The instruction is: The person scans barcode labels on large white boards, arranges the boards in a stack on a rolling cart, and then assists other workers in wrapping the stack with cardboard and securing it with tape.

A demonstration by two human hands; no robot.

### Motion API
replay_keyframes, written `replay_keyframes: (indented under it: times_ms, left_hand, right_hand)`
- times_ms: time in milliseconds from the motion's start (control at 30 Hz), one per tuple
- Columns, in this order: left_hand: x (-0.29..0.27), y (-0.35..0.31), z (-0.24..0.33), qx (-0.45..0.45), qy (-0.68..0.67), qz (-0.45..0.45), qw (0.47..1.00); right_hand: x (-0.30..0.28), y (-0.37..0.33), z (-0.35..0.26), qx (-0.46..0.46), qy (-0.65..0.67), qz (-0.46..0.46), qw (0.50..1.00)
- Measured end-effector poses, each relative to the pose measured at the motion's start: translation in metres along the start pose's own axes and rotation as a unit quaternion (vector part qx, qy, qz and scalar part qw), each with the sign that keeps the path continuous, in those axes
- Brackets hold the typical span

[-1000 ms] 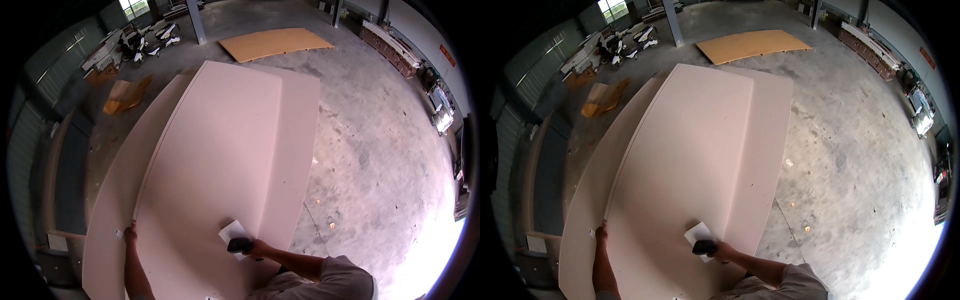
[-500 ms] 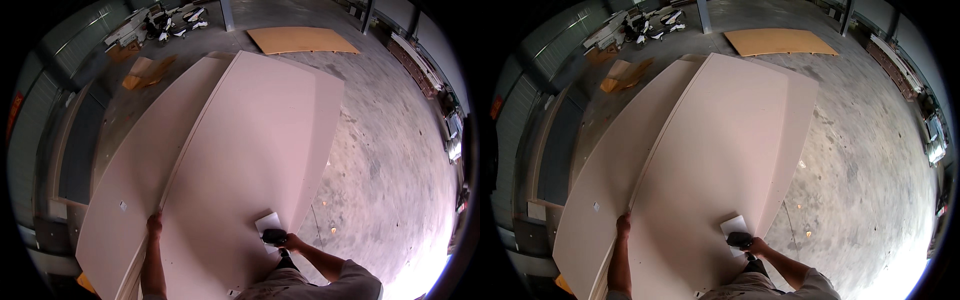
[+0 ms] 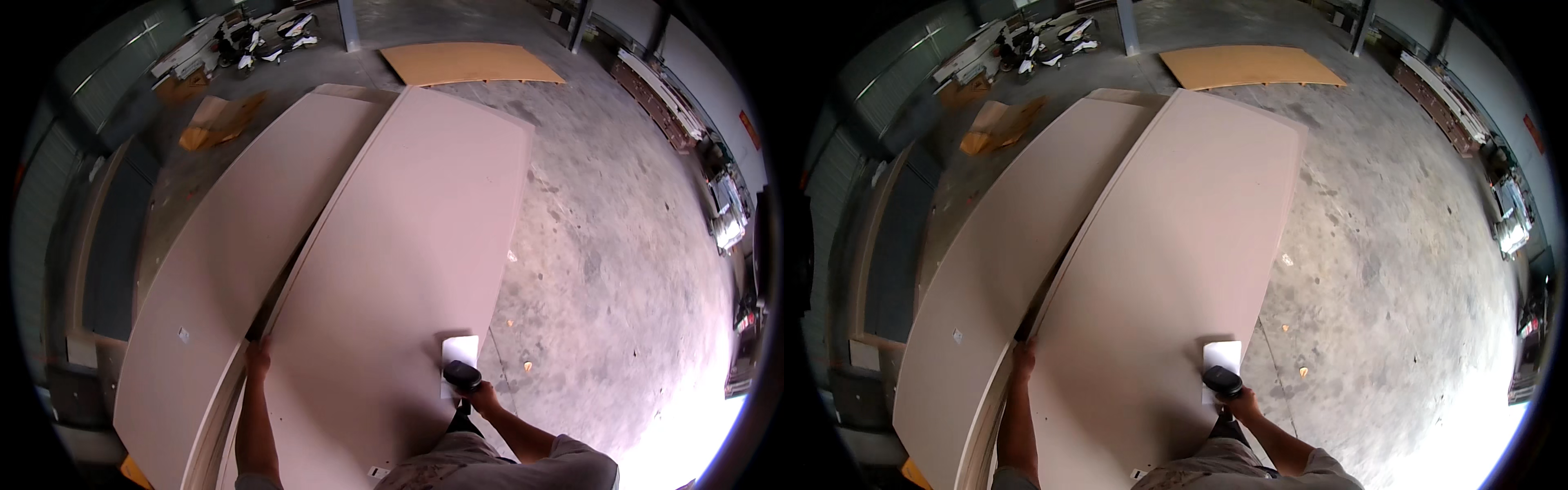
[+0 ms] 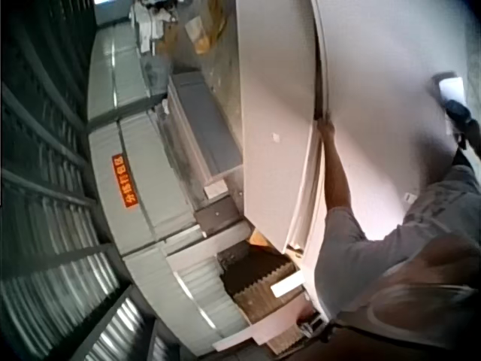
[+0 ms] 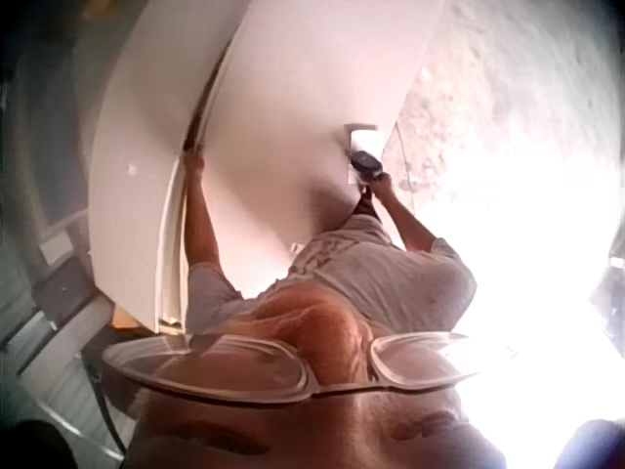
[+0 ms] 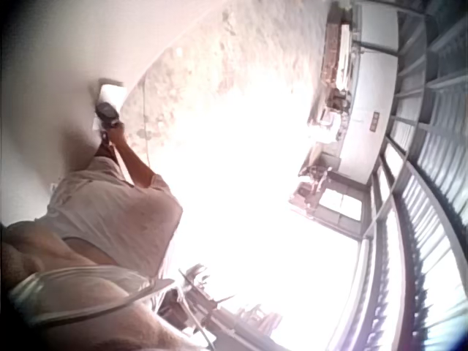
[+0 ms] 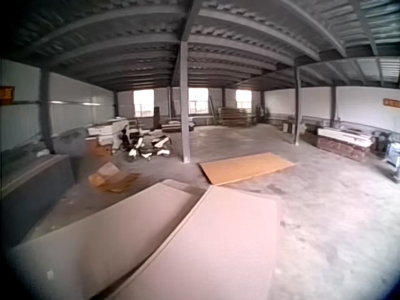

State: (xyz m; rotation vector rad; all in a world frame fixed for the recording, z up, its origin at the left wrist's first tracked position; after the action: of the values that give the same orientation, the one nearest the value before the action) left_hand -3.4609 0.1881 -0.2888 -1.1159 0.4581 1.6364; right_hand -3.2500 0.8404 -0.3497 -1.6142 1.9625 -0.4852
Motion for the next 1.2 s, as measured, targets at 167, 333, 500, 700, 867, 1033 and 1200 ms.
replay_keyframes:
  times_ms: [167, 333, 500, 700, 867, 1033, 1200]
  left_hand:
    - [0.012, -0.015, 0.044, 0.026, -0.005, 0.008, 1.000]
    - [0.016, -0.035, 0.023, 0.034, 0.008, 0.072, 0.997]
    - [0.025, -0.043, 0.038, 0.048, 0.030, 0.050, 0.997]
    - [0.031, -0.048, 0.043, 0.024, 0.026, 0.041, 0.999]
    - [0.022, -0.055, 0.042, 0.025, 0.018, 0.048, 0.998]
    - [-0.016, -0.128, 0.103, 0.116, 0.018, 0.102, 0.988]
    - [0.002, -0.293, -0.038, -0.029, -0.081, 0.159, 0.984]
  right_hand:
    - [-0.012, 0.001, 0.008, 0.083, 0.057, 0.004, 0.995]
    - [-0.009, -0.004, 0.012, 0.056, 0.085, -0.003, 0.995]
    - [-0.023, -0.018, 0.020, 0.087, 0.092, -0.004, 0.992]
    - [-0.026, -0.036, 0.006, 0.088, 0.100, 0.011, 0.991]
    - [-0.034, -0.032, 0.030, 0.088, 0.105, -0.004, 0.991]
    - [-0.019, -0.039, 0.013, 0.103, 0.115, -0.032, 0.987]
    - [-0.011, -0.026, 0.013, 0.088, 0.080, -0.050, 0.992]
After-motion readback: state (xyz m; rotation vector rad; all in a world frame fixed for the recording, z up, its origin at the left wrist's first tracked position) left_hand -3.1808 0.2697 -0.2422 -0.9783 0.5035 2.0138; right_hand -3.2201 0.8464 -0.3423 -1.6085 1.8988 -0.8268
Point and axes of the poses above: each hand's wrist, its own y-axis towards the middle knuckle, its own x-axis out of the palm, z = x × y, the point moved 9 cm from there along y, towards the middle knuckle, and after that the axes turned 1 degree about -x, right-handed, at the moved point
